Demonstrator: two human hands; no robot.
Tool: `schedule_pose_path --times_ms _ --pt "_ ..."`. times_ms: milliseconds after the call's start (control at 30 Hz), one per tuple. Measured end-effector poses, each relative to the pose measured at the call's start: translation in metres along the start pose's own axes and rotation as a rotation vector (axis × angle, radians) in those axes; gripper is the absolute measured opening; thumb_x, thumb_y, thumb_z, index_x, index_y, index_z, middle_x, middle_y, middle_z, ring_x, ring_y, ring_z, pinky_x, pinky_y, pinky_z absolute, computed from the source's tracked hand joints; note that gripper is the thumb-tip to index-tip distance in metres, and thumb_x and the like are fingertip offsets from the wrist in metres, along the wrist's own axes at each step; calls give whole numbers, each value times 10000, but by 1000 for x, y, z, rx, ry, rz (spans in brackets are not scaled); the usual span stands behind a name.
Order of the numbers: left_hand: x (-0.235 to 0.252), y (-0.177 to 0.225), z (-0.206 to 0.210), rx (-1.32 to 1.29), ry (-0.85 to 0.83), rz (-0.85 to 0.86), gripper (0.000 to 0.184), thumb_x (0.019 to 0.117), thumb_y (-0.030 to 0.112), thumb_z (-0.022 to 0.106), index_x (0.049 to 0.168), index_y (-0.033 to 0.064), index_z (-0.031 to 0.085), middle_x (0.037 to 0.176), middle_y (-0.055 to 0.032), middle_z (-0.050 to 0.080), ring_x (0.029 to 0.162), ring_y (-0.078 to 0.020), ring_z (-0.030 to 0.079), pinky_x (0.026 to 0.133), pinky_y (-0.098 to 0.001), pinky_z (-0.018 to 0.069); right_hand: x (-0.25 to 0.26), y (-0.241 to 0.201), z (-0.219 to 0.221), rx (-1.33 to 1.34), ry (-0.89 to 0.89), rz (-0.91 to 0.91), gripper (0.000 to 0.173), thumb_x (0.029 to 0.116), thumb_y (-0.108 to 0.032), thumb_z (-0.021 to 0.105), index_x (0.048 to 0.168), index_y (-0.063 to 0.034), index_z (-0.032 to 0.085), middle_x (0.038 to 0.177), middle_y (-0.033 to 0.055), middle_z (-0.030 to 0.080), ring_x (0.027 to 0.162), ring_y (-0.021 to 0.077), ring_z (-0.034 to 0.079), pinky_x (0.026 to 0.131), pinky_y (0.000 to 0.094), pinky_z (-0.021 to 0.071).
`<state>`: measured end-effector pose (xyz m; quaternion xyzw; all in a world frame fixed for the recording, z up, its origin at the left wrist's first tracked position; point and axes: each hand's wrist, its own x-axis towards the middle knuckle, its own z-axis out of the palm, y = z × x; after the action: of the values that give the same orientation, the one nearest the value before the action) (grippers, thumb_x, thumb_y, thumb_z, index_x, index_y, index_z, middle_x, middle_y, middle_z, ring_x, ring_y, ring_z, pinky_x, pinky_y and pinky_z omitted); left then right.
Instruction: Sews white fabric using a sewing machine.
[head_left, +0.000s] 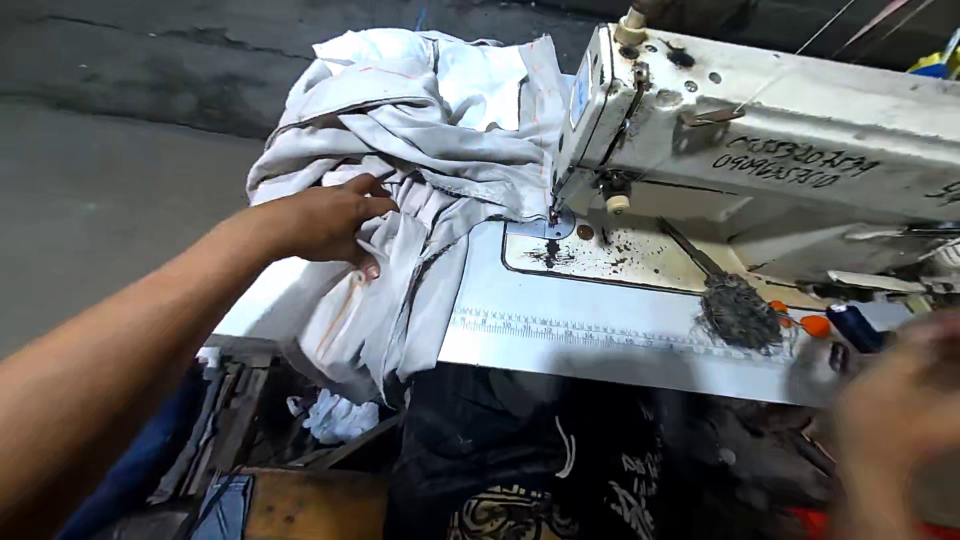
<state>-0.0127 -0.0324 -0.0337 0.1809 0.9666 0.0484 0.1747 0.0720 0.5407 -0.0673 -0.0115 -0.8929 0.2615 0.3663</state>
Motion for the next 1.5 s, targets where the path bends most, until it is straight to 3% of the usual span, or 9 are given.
schedule_pose_path --times_ms 133,400,533,700,867,933,1133,1300,1500 --pt "-36 39 15 112 11 -25 411 778 377 868 975 41 736 1052 -149 704 957 -357 695 816 -600 560 -99 -60 33 -31 -149 -364 308 1005 -312 574 1110 -61 720 1045 156 721 1004 301 677 953 458 510" --pt "-66 159 47 -146 -387 76 451 963 392 689 931 -58 661 809 -227 652 802 -412 666 744 -626 518 -36 -5 30 -185 -421 -120 556 1049 -444 451 1417 -61 616 1553 257 448 1401 551 408 1126 744 266" --pt "-59 249 78 -879 -184 177 259 986 224 649 958 -32 675 753 -105 652 662 -179 629 665 -400 544 -150 -49 -14 326 -311 -190 371 1008 -381 602 1067 -27 699 1037 150 723 1033 192 692 926 353 563" --pt "-7 386 41 -1631 -96 113 395 1093 299 503 1267 -45 588 994 -137 721 808 -165 739 759 -347 645 -178 -119 -34 1075 -696 638 381 758 -83 850 1048 53 645 935 -14 753 870 -24 698 840 190 590" --pt "-1 280 -6 -387 467 434 149 969 117 649 981 12 754 823 -113 716 733 -225 697 681 -428 582 -125 -100 21 575 -150 528 717 722 -35 820 1300 182 456 1132 117 673 1021 -24 661 912 167 561" --pt "6 206 26 -162 672 337 277 918 140 715 1182 57 740 1133 -125 728 1022 -272 715 883 -490 587 -98 -91 12 479 -169 457 760 713 -88 813 1324 179 449 1158 155 661 1031 -18 650 907 166 546" --pt "-6 238 138 -238 483 135 555 1104 408 339 1481 58 547 1585 -106 472 1491 -289 411 1202 -566 321 25 -78 -10 -117 -285 -80 483 845 -264 679 1094 147 631 1064 379 640 926 583 638 722 739 451" --pt "5 265 142 -118 598 126 552 1109 347 288 1450 12 563 1510 -158 549 1399 -320 529 1147 -503 413 75 -44 59 -362 -719 -570 573 709 -24 887 1244 -7 682 1185 321 627 1050 556 616 816 710 497" --pt "31 186 99 -258 657 347 443 1042 399 520 1316 101 700 1369 -79 673 1284 -209 630 1088 -461 494 48 -134 19 -254 -479 -658 324 997 -207 559 1102 66 698 1171 281 682 1125 470 647 904 612 518"
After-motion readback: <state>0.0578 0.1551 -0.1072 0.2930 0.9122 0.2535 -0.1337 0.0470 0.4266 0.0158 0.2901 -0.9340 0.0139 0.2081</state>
